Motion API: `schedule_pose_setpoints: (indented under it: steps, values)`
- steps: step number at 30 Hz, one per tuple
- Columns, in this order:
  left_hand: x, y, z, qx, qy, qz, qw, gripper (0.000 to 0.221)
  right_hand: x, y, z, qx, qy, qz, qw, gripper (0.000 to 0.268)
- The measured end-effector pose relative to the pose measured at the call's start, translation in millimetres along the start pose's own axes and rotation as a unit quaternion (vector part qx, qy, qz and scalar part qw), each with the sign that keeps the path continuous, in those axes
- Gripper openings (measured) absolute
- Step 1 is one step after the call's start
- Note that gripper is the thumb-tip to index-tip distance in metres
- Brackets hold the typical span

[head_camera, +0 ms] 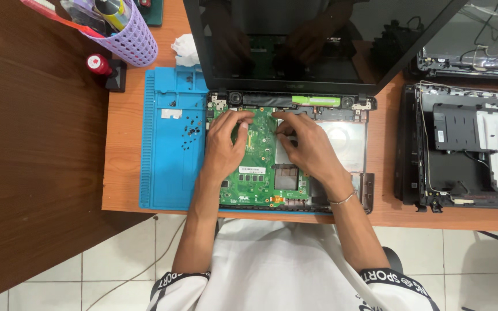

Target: The person organizes the internal wiring of a laptop screen assembly by hand, picks up a laptop body to examine it, and then removes the keyboard bezel and handles components on the motherboard using a small tool.

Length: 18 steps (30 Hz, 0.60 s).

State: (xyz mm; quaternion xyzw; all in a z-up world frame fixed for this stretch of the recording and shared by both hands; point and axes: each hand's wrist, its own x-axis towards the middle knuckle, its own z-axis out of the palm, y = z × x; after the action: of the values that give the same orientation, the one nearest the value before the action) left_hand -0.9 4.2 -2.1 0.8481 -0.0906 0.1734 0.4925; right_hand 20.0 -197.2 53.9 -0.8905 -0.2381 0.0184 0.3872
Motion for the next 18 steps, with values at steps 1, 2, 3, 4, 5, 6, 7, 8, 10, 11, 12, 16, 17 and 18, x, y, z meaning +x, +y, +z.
schedule_pose_setpoints:
  steps: [1, 2, 3, 4, 5, 6, 7, 8, 10, 11, 12, 16, 17, 18]
  values:
    - [1, 1, 0, -0.001, 0.001, 0.003, 1.000, 0.017, 0, -1, 1, 0.002, 0.004, 0.002, 1.000, 0.043]
    - [1, 1, -1, -0.002, 0.003, 0.006, 1.000, 0.017, -1, -2, 2, 0.004, 0.009, 0.004, 1.000, 0.045]
    - [1, 2, -1, -0.004, 0.005, 0.008, 1.000, 0.017, -1, -2, 2, 0.005, 0.012, 0.006, 1.000, 0.046]
    - [1, 2, -1, -0.005, 0.003, 0.005, 1.000, 0.017, -1, -3, 2, -0.001, 0.012, 0.000, 1.000, 0.047]
    - [1, 3, -1, -0.004, 0.001, 0.001, 1.000, 0.016, 0, -3, 3, -0.007, 0.011, -0.007, 1.000, 0.047]
    - [0, 3, -2, -0.004, -0.001, -0.003, 1.000, 0.016, 0, -4, 4, -0.012, 0.010, -0.013, 1.000, 0.048]
    - [0, 3, -2, -0.005, -0.001, -0.004, 1.000, 0.016, 0, -5, 5, -0.021, 0.014, -0.021, 0.999, 0.048]
    - [0, 3, -2, -0.006, -0.001, -0.004, 1.000, 0.016, 0, -5, 5, -0.030, 0.018, -0.028, 0.999, 0.049]
    - [0, 3, -2, -0.007, -0.002, -0.005, 1.000, 0.016, 0, -6, 6, -0.047, 0.021, -0.033, 0.998, 0.049]
    - [0, 3, -2, -0.006, -0.002, -0.006, 1.000, 0.016, 1, -6, 7, -0.054, 0.020, -0.030, 0.998, 0.049]
    - [0, 3, -2, -0.005, -0.003, -0.007, 1.000, 0.015, 1, -6, 8, -0.061, 0.020, -0.028, 0.998, 0.050]
    - [0, 3, -2, -0.011, -0.003, -0.007, 1.000, 0.016, 4, -3, 11, -0.095, 0.000, -0.035, 0.995, 0.053]
    - [0, 3, -2, -0.012, -0.004, -0.008, 1.000, 0.016, 5, -3, 12, -0.101, -0.004, -0.037, 0.994, 0.054]
    - [0, 3, -2, -0.013, -0.004, -0.009, 1.000, 0.016, 5, -2, 13, -0.106, -0.008, -0.039, 0.994, 0.055]
